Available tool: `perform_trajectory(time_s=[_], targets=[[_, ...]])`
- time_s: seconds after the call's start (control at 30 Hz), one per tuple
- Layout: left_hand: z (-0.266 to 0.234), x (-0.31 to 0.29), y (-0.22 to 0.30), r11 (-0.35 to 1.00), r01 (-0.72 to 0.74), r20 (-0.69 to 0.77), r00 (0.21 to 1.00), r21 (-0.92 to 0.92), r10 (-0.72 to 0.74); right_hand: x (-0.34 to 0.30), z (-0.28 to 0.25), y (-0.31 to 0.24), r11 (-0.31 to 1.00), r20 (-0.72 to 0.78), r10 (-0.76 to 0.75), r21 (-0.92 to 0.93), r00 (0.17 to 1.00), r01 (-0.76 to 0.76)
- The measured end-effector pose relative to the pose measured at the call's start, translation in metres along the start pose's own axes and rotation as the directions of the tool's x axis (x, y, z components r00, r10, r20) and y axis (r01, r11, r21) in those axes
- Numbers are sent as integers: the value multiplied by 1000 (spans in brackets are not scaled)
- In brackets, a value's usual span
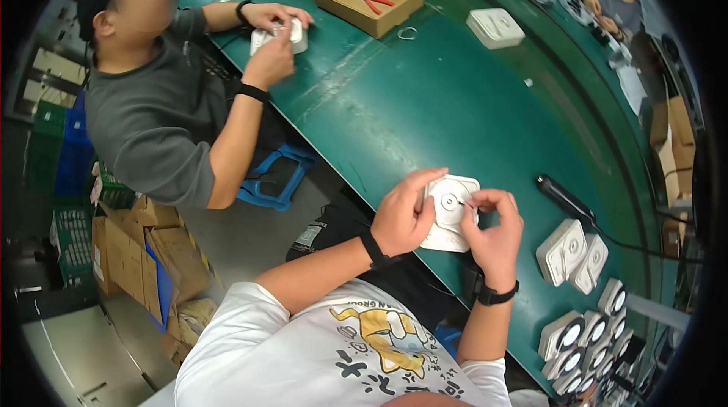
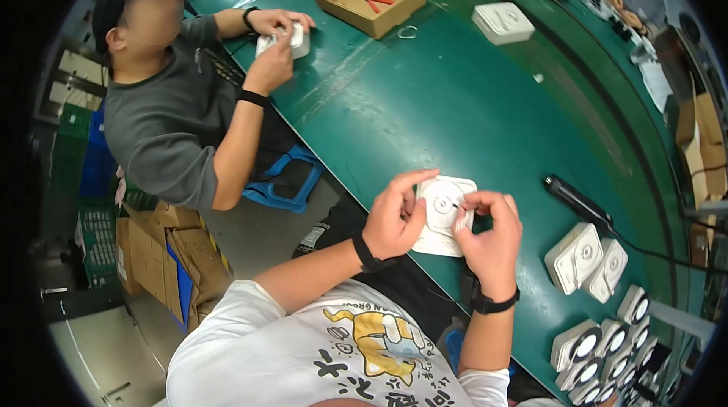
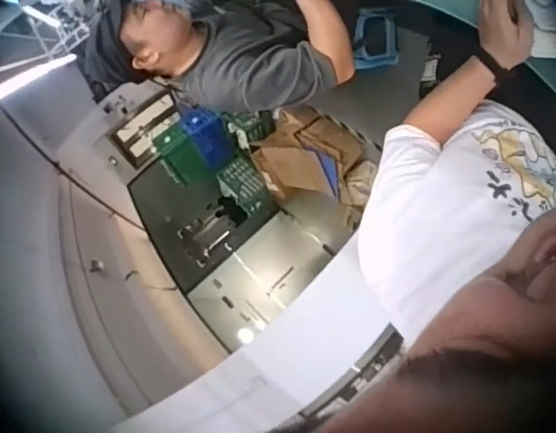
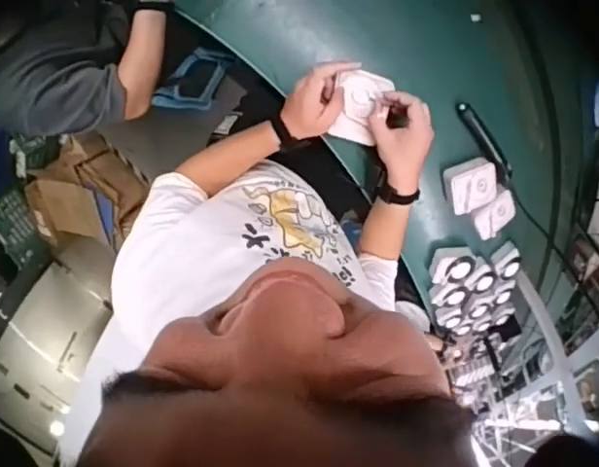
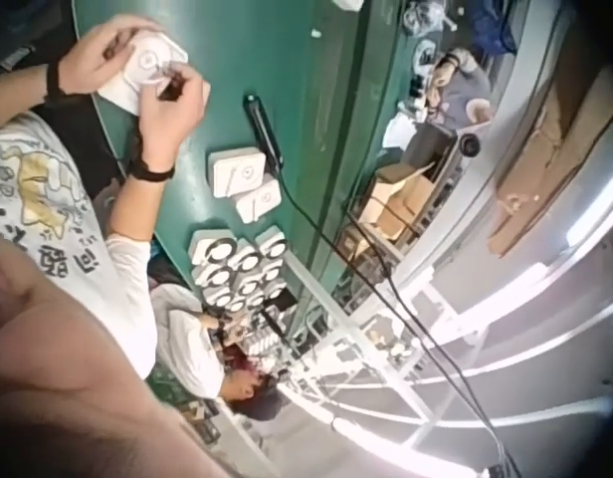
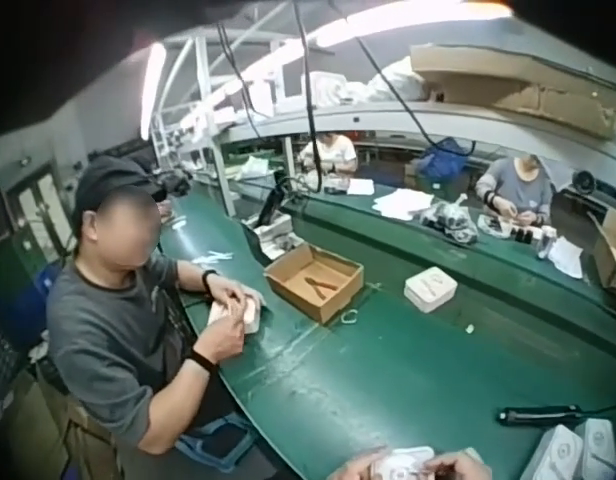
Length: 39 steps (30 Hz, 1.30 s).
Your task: Assembling small white electronic device components at a production workbench.
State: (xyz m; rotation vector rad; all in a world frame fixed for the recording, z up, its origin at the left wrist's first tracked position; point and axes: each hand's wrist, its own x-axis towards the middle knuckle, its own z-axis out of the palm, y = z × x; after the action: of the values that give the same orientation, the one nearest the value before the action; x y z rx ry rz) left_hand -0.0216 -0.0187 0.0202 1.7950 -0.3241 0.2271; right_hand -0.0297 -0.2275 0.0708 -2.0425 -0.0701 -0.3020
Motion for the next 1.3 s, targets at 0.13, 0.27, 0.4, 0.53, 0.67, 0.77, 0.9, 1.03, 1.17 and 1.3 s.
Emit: perform_trajectory(time_s=[0.13, 0.27, 0.4, 0.53, 0.67, 0.77, 0.9, 1.03, 1.17, 1.3], targets=[[1, -1, -3, 998, -51, -25, 998, -29, 50, 1, -10, 0, 977, 83, -95, -182, 992, 109], [2, 0, -7, 997, -68, -16, 998, -20, 68, 6, 1, -9, 989, 70, -70, -129, 995, 79], [0, 7, -19, 947, -309, -10, 950, 93, 311, 12, 16, -15, 992, 22, -41, -117, 999, 43], [-8, 12, -5, 963, -262, 9, 965, 64, 262, 8, 9, 0, 986, 89, -112, -112, 990, 122], [-1, 8, -2, 967, -246, -29, 968, 70, 248, 3, 0, 0, 979, 63, -165, -110, 984, 171], [-2, 8, -2, 972, -224, -25, 974, 74, 227, 3, -2, 0, 998, 33, -26, -65, 999, 28], [-3, 9, -1, 975, -208, -14, 978, 80, 210, 1, 5, -3, 996, 83, -6, -90, 997, 13], [-4, 7, -2, 975, -206, -3, 978, 80, 207, 2, 5, -8, 981, 98, -74, -171, 992, 90], [-2, 4, -1, 975, -203, -2, 979, 88, 204, 1, -1, -10, 946, 172, -169, -247, 970, 209], [-3, 9, -4, 975, -206, -3, 978, 85, 207, 5, -4, -21, 949, 171, -200, -210, 965, 234]])
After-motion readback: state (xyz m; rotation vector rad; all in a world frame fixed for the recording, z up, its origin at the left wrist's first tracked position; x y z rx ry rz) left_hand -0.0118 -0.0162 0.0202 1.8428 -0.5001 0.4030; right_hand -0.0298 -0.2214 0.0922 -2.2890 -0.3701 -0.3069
